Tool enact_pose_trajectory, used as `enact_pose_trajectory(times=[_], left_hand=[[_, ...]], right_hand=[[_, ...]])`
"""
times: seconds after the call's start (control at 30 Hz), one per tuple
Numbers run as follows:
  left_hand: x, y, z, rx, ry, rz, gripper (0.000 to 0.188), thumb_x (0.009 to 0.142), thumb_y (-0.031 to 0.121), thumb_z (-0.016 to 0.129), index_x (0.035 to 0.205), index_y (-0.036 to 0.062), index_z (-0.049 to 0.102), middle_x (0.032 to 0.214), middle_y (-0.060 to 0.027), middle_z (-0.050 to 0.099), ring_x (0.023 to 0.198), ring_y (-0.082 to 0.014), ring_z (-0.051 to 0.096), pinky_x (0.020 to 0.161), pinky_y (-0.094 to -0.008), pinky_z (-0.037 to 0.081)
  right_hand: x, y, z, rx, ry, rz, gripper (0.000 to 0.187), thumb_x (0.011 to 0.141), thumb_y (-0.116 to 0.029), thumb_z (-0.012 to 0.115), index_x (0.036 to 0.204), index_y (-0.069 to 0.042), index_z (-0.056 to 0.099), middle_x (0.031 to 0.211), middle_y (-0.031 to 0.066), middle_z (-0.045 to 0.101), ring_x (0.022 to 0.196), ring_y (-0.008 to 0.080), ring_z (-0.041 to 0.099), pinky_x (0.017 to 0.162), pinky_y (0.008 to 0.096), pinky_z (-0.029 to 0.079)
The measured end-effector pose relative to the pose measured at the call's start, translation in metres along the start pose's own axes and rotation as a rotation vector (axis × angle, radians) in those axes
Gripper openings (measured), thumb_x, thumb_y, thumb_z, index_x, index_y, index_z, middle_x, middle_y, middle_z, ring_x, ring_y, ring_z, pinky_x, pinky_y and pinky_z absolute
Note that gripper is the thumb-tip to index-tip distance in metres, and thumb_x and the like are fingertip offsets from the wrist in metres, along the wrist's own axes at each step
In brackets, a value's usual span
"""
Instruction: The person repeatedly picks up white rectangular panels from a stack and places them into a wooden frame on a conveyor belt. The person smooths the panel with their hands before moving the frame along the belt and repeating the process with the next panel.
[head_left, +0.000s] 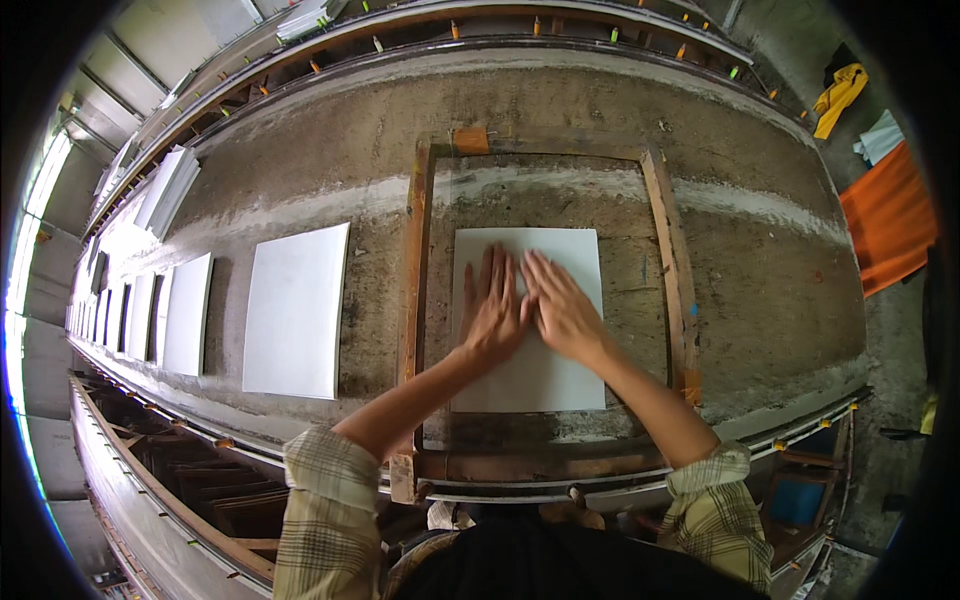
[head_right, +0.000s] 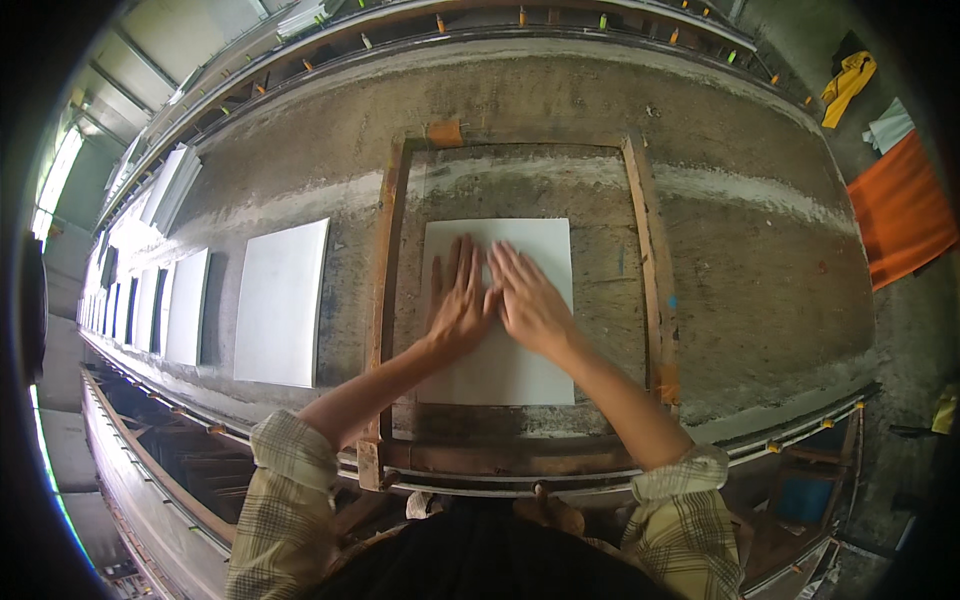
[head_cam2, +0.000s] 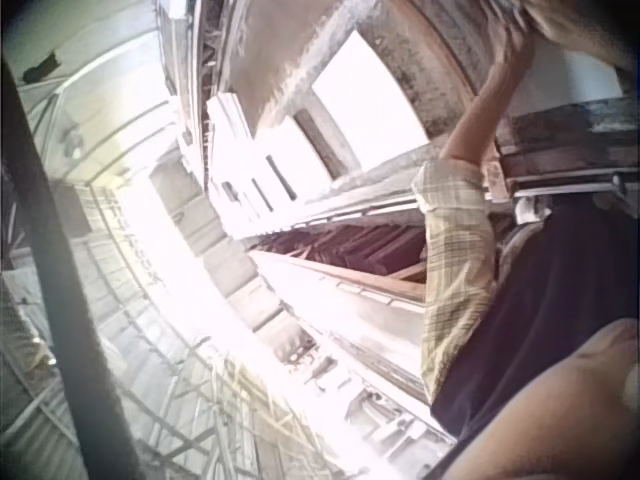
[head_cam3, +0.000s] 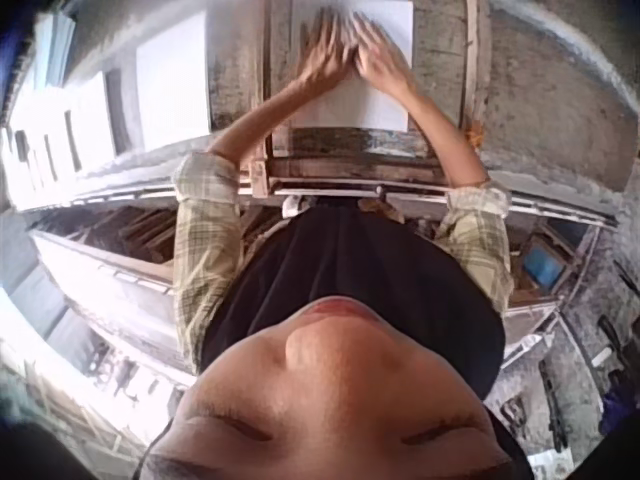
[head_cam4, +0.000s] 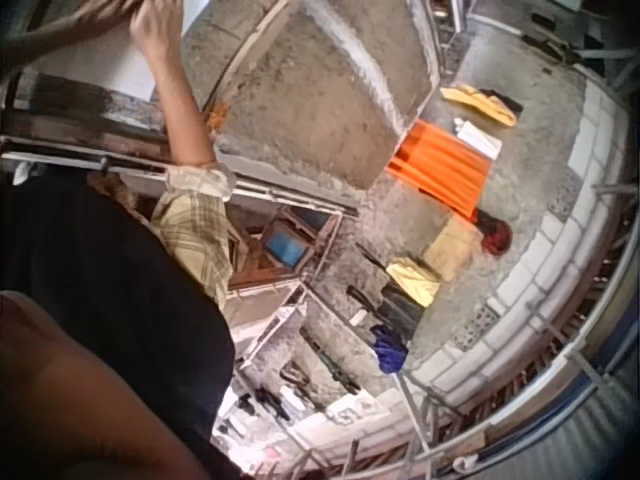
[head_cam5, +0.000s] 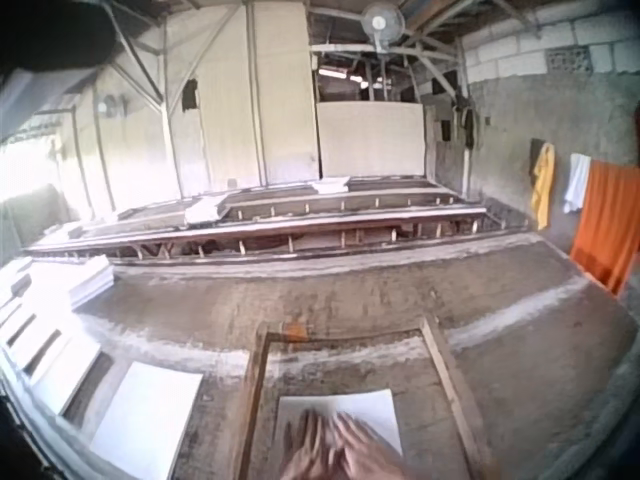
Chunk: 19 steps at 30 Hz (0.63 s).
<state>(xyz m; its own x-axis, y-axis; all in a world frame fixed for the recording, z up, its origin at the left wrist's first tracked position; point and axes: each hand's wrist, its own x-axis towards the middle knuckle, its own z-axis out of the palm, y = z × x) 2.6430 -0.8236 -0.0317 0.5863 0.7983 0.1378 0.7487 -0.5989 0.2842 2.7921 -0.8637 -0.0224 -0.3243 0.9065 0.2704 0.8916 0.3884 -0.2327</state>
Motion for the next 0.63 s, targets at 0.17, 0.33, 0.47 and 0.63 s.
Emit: enact_pose_trajectory(times=[0.17,0.33,0.47,0.63], left_hand=[[0.059,-0.014,0.006,-0.07,0.203,-0.127,0.066,0.093,0.041,0.031,0.137,-0.0078,0.021,0.144,-0.0226,0.022,0.137,-0.0325,0.013,0.11,-0.0493,0.004],[0.021,-0.027,0.015,-0.031,0.3,-0.098,0.069,0.091,0.04,0.04,0.135,-0.0105,0.022,0.141,-0.0283,0.022,0.136,-0.0364,0.014,0.11,-0.0486,0.008],[-0.044,-0.008,-0.001,-0.072,0.035,0.147,0.082,0.088,0.054,0.04,0.137,-0.0083,0.02,0.143,-0.0284,0.016,0.136,-0.0371,0.011,0.11,-0.0511,0.007],[-0.068,0.022,-0.007,-0.144,-0.115,0.371,0.106,0.076,0.078,0.026,0.139,-0.0064,0.015,0.148,-0.021,0.01,0.137,-0.0371,0.009,0.105,-0.0618,0.001]], right_hand=[[0.042,0.032,0.018,-0.122,0.236,0.339,0.05,0.093,-0.022,0.037,0.132,0.009,0.033,0.138,0.0235,0.033,0.132,0.0331,0.027,0.109,0.042,0.021],[0.016,0.026,0.019,-0.205,0.238,0.522,0.052,0.094,-0.025,0.038,0.133,0.009,0.031,0.14,0.0251,0.029,0.132,0.0346,0.026,0.109,0.045,0.02],[-0.044,-0.017,0.001,-0.188,0.054,0.277,0.054,0.093,-0.023,0.038,0.132,0.013,0.026,0.14,0.0286,0.026,0.133,0.0368,0.023,0.11,0.0458,0.019],[-0.06,-0.048,-0.015,-0.189,-0.137,0.104,0.056,0.093,-0.021,0.036,0.133,0.015,0.022,0.14,0.0296,0.023,0.134,0.0398,0.019,0.111,0.0453,0.018]])
